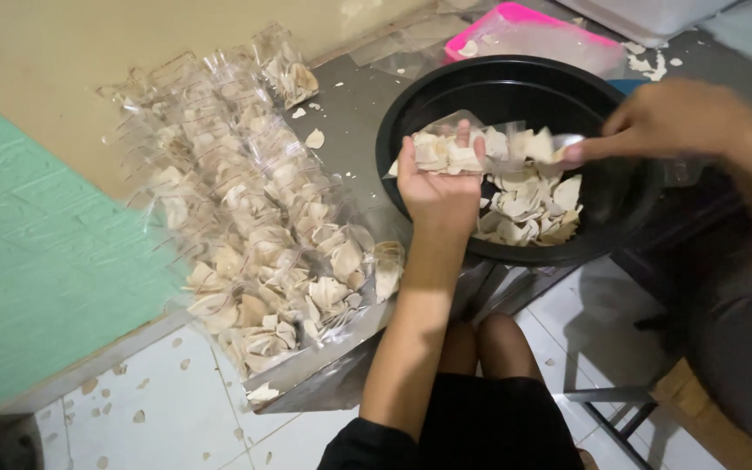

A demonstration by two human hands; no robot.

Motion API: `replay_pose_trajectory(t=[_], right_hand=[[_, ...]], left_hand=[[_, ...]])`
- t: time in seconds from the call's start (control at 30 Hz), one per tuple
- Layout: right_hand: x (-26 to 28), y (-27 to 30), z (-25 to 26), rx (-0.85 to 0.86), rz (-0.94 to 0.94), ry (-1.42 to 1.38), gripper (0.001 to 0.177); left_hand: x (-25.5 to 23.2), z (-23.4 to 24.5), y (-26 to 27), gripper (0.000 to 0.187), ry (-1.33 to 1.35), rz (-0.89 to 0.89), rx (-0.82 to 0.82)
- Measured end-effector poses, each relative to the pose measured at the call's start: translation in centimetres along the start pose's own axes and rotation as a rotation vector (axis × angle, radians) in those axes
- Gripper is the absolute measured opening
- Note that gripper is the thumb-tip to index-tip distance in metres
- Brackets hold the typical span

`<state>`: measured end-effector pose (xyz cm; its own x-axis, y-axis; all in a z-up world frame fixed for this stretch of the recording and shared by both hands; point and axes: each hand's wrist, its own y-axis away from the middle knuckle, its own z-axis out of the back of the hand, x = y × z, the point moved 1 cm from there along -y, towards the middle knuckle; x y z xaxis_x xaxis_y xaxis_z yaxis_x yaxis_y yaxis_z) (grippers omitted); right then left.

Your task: Filling small plastic bags with white chips from a large bowl

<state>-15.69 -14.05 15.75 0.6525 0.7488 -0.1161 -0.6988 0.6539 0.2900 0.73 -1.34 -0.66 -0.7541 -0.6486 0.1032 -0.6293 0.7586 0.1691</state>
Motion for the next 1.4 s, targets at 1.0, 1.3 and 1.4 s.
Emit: replay_pose_trajectory(t=[1.0,1.3,1.4], right_hand=[[2.3,2.8,-6.7,-0.278,0.039,0.207,0.038],[8.2,14.7,-5.9,-0.316,0.395,-0.788,0.037],[7.2,14.4,-7.7,-0.477,0.568,-0.664,0.021]], left_hand=[[1.1,0.8,18.4,0.044,0.126,0.207,0.520],[2.8,2.3,19.1,0.046,-0.101,-0.457,0.569],[4.8,3.2,20.0,0.049,-0.196,-0.482,0.547]])
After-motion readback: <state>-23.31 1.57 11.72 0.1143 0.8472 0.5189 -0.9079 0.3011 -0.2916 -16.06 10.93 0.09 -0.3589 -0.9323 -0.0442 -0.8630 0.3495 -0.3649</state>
